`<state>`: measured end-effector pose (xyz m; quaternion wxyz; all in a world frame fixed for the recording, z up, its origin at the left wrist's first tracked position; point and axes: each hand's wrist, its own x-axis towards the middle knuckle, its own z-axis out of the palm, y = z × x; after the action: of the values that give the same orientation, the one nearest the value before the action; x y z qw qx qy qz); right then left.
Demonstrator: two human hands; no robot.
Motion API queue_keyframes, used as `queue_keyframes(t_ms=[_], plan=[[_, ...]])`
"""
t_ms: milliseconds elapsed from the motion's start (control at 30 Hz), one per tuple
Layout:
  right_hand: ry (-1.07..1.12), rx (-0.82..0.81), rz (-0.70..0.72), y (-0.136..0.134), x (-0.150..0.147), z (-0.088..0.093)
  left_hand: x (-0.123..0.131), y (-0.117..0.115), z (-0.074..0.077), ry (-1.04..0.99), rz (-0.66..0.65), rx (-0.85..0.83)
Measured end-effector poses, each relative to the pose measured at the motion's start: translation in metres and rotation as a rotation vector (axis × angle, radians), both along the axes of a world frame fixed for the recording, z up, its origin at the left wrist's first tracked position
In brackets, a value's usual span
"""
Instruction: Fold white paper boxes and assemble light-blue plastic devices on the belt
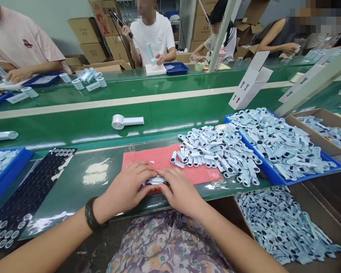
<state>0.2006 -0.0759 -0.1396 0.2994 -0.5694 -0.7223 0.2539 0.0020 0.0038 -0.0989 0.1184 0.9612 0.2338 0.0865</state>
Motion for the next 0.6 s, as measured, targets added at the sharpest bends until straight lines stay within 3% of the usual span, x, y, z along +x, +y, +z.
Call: queue_keyframes(t_ms=[167,300,433,533,600], plan=[[0.068,0.036,0.001,-0.009,0.005,0.0,-0.002,-0.011,-0.002,0.068,0.024,0.227],[0.116,0.226,-0.207,-0.016,0.023,-0.006,0.003,0.006,0.009,0.182,-0.078,0.311],[-0.15,0.265,-0.422,-0.013,0.038,-0.014,0.031,0.071,0.041,0.193,-0.191,0.456],[-0.325,0.238,-0.447,-0.002,0.034,-0.015,0.078,0.135,0.062,0.199,-0.206,0.546],[-0.389,0.214,-0.472,0.007,0.027,-0.014,0.118,0.175,0.065,0.221,-0.192,0.544]])
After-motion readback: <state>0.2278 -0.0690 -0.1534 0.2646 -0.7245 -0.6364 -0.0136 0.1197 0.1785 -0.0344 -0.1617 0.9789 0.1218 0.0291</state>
